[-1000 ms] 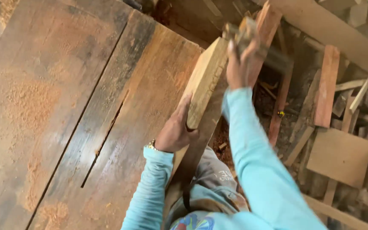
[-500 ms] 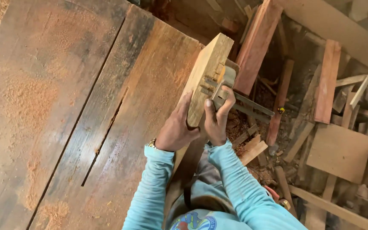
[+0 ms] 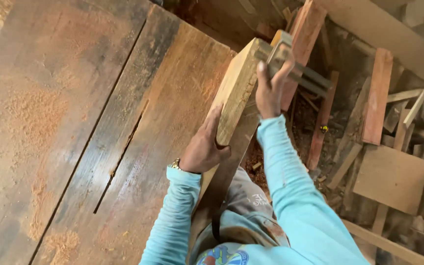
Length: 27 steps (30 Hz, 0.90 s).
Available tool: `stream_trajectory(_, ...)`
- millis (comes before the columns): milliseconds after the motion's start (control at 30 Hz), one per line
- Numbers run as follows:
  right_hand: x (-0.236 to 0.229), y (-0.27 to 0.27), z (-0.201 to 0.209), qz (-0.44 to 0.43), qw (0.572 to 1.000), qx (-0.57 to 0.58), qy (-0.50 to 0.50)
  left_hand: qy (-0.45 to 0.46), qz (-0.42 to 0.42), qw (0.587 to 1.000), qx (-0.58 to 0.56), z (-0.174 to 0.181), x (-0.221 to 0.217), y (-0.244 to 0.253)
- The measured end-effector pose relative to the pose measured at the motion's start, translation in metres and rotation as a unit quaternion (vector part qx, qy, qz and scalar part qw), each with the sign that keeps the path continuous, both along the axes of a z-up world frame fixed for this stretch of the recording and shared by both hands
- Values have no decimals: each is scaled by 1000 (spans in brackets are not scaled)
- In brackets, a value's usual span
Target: Mark and cut wooden planks using a table saw and marking gauge in a workshop.
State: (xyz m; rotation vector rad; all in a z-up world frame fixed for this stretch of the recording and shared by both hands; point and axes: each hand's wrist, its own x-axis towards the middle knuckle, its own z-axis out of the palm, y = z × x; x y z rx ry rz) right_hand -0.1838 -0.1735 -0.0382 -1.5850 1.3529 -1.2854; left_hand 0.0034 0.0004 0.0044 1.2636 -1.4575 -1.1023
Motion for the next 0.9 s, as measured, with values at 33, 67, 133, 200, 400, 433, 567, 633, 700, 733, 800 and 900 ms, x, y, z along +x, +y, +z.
stream_trajectory(33,-6,-12,-2,10,1000,-5,-8,-1,-8,1000,1,2,1,0)
stream_trajectory(67,-12,-25,-5,20,1000,-11,-16,-3,-16,1000,3,3,1,0)
stream_trajectory(133,-12,-22,1,14,1000,-6,-6,1,-16,1000,15,6,-2,-3)
stream_trajectory(200,-3,8,2,17,1000,7,3,4,-8,999,36,6,-2,2)
stream_trajectory(400,10,83,-13,6,1000,-9,17,1,-12,999,30,0,-2,-3)
stream_trajectory(433,7,67,-13,-13,998,-23,56,-1,-15,999,30,-1,-2,-2)
stream_trajectory(567,7,-34,32,-29,998,59,23,-9,-29,998,50,5,1,1)
stream_trajectory(633,-25,-68,-2,-21,998,60,-9,-12,-36,998,49,7,-1,-2)
stream_trajectory(700,-38,-82,-11,-2,997,65,-43,-17,-34,998,53,7,0,-5)
stream_trajectory(733,-38,-78,-4,-6,994,56,-94,-13,-29,999,40,6,2,-6)
stream_trajectory(800,-67,-40,-13,-14,988,61,-143,-8,-28,999,41,7,1,5)
stream_trajectory(900,-142,10,-31,-81,990,20,-112,-6,-22,998,64,17,0,1)
